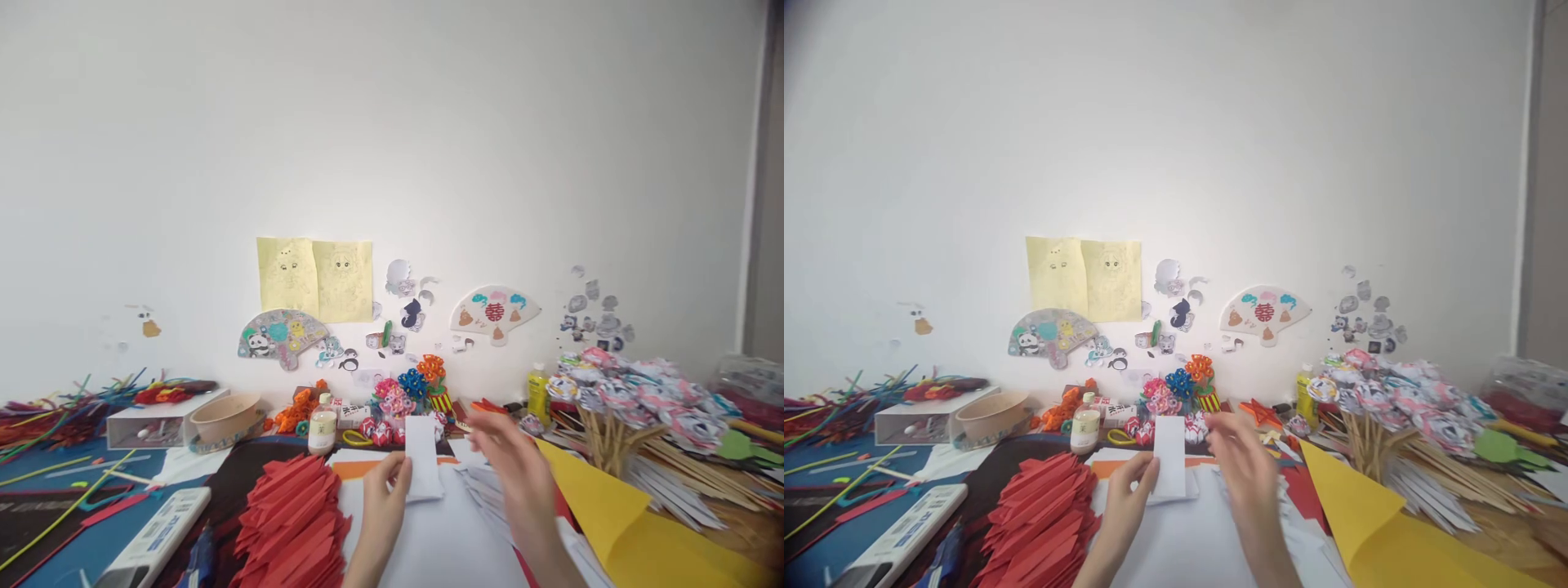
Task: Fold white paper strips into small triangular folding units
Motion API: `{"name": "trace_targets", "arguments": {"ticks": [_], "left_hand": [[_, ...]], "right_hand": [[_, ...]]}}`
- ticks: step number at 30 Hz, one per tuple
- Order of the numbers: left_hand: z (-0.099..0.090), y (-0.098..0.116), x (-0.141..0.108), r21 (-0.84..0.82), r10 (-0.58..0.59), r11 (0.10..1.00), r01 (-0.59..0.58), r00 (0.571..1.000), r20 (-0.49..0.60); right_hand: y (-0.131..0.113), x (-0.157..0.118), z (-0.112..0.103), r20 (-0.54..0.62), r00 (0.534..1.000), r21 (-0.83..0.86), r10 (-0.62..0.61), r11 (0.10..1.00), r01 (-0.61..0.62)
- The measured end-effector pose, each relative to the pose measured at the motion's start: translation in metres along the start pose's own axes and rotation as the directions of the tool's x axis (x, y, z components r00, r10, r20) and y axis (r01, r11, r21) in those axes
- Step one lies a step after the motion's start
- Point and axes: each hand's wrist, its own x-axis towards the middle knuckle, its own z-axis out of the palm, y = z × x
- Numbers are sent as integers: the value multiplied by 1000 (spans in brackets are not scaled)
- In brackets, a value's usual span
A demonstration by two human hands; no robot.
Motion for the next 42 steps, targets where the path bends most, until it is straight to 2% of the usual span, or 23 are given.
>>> {"name": "trace_targets", "arguments": {"ticks": [2, 4, 8, 13, 16, 20, 24, 29, 32, 36, 39, 42], "left_hand": [[0, -2, 1, 0, -8, 1000, 8, 1000, -7], [-1, -6, 2, 36, -17, 999, 17, 1000, -18], [-2, -12, 2, 184, -25, 982, 33, 999, -44], [-1, -18, -3, 438, 72, 899, -19, 992, -106], [0, -24, -8, 609, 217, 777, -161, 976, -19], [1, -32, -12, 719, 377, 574, -392, 906, 193], [3, -34, -13, 736, 389, 468, -489, 862, 325], [6, -17, -14, 759, 316, 439, -481, 874, 371], [7, -4, -15, 735, 298, 508, -449, 892, 339], [7, 2, -13, 576, 259, 756, -312, 950, 175], [5, -3, -8, 377, 142, 917, -131, 990, 1], [3, -8, -4, 221, 13, 975, -4, 999, -42]], "right_hand": [[17, 13, 23, 147, 977, 6, 153, 988, -156], [39, 14, 38, 278, 924, 27, 264, 959, -282], [76, -4, 48, 322, 894, 45, 312, 938, -343], [86, -18, 47, 395, 843, 75, 365, 901, -426], [85, -20, 46, 384, 842, 73, 379, 896, -437], [84, -20, 43, 357, 855, 55, 375, 906, -420], [83, -19, 39, 327, 862, 82, 387, 897, -433], [84, -19, 37, 331, 864, 51, 379, 907, -417], [84, -18, 36, 330, 874, 37, 357, 920, -390], [82, -17, 35, 338, 886, -11, 317, 943, -334], [78, -18, 34, 397, 875, -61, 276, 959, -275], [70, -20, 35, 455, 865, -113, 209, 978, -177]]}}
